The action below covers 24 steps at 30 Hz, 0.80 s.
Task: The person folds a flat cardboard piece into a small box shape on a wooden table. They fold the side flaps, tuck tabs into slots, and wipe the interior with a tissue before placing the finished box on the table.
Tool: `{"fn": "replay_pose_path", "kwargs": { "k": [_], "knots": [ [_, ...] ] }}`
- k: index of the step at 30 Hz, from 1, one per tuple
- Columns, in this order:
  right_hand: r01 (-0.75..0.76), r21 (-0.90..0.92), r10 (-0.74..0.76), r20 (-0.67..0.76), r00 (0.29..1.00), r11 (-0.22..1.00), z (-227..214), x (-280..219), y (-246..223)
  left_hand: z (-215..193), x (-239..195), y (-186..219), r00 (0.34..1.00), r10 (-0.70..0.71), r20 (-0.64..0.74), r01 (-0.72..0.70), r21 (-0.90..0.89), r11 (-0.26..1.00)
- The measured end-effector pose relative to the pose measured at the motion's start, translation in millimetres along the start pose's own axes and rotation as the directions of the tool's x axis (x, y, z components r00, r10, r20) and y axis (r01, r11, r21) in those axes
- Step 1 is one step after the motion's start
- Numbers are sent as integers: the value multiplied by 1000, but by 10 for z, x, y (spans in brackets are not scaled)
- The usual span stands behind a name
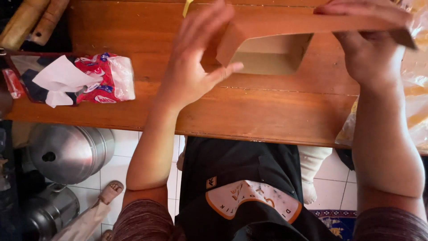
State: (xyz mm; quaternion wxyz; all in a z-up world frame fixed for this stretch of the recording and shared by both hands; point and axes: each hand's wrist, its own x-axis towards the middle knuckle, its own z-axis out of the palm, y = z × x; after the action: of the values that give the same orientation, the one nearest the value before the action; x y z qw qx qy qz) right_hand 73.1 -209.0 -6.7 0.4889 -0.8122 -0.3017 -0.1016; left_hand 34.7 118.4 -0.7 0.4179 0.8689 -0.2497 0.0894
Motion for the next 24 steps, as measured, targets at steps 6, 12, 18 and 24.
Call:
{"fn": "replay_pose_path", "kwargs": {
  "k": [6, 12, 18, 24],
  "knots": [
    [-31, 222, 11, 94, 996, 975, 6, -160, -69, 219, -122, 69, 997, 77, -1, -75, -215, 974],
    [-115, -3, 111, 273, 956, 993, -72, -271, -242, 348, -225, 333, 999, -22, -31, 12, -310, 951],
    [-579, -268, 612, 57, 788, 770, 10, -314, -98, 437, -18, 526, 917, -346, -197, 314, -176, 933],
    [-365, -314, 375, -31, 927, 877, 90, -155, 0, 724, 19, 221, 844, -497, -204, 518, 66, 853]
  ]
}}
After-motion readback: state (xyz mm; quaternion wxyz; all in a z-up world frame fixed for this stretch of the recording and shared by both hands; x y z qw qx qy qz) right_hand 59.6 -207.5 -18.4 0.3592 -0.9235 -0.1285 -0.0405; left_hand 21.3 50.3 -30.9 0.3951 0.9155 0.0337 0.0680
